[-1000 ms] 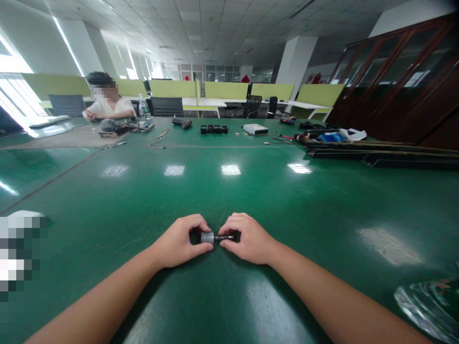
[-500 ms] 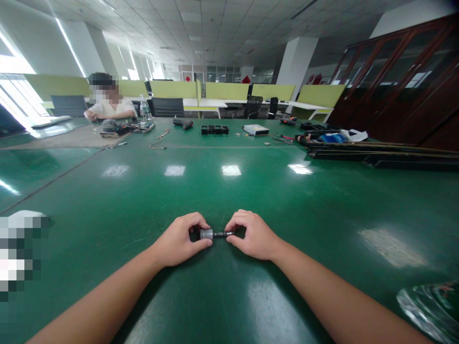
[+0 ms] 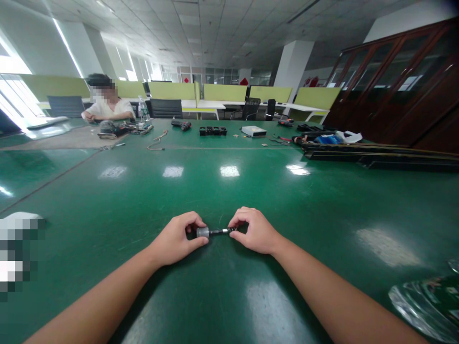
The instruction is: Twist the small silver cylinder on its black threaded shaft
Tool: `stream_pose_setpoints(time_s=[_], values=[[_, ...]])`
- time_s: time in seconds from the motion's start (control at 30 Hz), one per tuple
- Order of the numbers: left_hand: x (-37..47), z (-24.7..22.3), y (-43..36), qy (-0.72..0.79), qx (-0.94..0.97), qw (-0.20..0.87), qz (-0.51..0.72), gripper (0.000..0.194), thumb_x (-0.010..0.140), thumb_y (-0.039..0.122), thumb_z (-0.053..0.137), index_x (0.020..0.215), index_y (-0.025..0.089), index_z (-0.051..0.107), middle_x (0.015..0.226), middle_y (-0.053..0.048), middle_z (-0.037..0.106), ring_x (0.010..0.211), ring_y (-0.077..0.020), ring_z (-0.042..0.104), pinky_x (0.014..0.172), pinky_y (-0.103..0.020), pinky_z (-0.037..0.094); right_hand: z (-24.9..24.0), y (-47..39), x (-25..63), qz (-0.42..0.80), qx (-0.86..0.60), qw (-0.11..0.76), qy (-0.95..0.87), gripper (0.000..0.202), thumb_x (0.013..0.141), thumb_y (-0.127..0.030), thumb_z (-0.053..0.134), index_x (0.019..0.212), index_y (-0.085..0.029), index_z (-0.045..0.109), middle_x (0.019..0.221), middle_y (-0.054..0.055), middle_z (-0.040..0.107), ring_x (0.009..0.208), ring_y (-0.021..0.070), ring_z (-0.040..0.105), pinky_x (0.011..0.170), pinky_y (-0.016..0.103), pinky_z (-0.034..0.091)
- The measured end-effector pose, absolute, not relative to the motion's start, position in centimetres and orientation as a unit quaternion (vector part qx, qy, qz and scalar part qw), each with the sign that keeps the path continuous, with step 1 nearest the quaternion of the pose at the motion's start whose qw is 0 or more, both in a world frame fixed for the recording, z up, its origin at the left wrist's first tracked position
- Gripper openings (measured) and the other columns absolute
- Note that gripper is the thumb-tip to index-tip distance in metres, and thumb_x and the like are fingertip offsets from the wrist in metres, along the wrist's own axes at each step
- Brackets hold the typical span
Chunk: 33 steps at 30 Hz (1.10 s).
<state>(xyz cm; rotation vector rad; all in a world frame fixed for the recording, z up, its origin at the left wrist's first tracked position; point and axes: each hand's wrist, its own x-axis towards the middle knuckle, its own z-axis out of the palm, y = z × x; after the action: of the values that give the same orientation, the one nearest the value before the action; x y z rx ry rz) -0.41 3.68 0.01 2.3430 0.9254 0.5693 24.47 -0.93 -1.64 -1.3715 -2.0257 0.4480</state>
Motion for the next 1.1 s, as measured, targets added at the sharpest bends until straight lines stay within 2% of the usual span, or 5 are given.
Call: stream_pose_setpoints(time_s=[0.23, 0.43, 0.53, 0.73, 1.1], values=[[-0.3, 0.1, 3.7, 0.334, 0.876, 0.275, 0.212, 0.018, 0.078, 0.029, 0.073, 0.089, 0.018, 0.063, 0.086, -0.002, 0.065, 0.074, -0.0162, 0.057, 0.067, -0.026, 0.043, -1.6, -0.9, 23.9, 0.173, -0.514, 0.322, -0.776, 0.011, 0.072, -0.014, 0.076, 0.08, -0.021, 0.073, 0.078, 0.001, 0.071, 0.079, 0.0173, 0.061, 0.079, 0.034, 0.045], [-0.3, 0.0, 3.7, 0.314, 0.88, 0.283, 0.217, 0.019, 0.077, 0.029, 0.073, 0.091, 0.019, 0.064, 0.09, -0.003, 0.066, 0.079, -0.0173, 0.059, 0.07, -0.027, 0.045, -1.7, -1.4, 22.4, 0.218, -0.487, 0.35, -0.77, 0.035, 0.074, -0.007, 0.073, 0.104, -0.024, 0.071, 0.086, 0.0, 0.073, 0.081, 0.0166, 0.063, 0.081, 0.034, 0.046], [-0.4, 0.0, 3.6, 0.304, 0.883, 0.287, 0.215, 0.022, 0.076, 0.03, 0.074, 0.092, 0.019, 0.064, 0.091, -0.003, 0.065, 0.082, -0.018, 0.06, 0.072, -0.028, 0.045, -1.7, -1.6, 22.3, 0.206, -0.481, 0.348, -0.778, 0.031, 0.074, -0.008, 0.072, 0.101, -0.024, 0.071, 0.085, 0.0, 0.073, 0.081, 0.0169, 0.063, 0.083, 0.035, 0.044], [-0.3, 0.3, 3.5, 0.305, 0.881, 0.294, 0.209, 0.015, 0.087, 0.033, 0.063, 0.093, 0.019, 0.065, 0.088, -0.002, 0.066, 0.079, -0.0167, 0.06, 0.071, -0.027, 0.045, -1.7, -1.6, 22.4, 0.189, -0.478, 0.335, -0.79, 0.018, 0.078, -0.012, 0.07, 0.092, -0.022, 0.072, 0.084, 0.001, 0.072, 0.082, 0.0172, 0.063, 0.083, 0.035, 0.043], [-0.1, 0.1, 3.6, 0.32, 0.88, 0.284, 0.204, 0.022, 0.078, 0.028, 0.073, 0.096, 0.02, 0.066, 0.09, -0.002, 0.068, 0.08, -0.0176, 0.061, 0.069, -0.027, 0.045, -1.7, -1.6, 22.4, 0.183, -0.467, 0.327, -0.801, 0.018, 0.079, -0.012, 0.069, 0.093, -0.022, 0.072, 0.087, 0.002, 0.073, 0.085, 0.0187, 0.062, 0.084, 0.036, 0.043]])
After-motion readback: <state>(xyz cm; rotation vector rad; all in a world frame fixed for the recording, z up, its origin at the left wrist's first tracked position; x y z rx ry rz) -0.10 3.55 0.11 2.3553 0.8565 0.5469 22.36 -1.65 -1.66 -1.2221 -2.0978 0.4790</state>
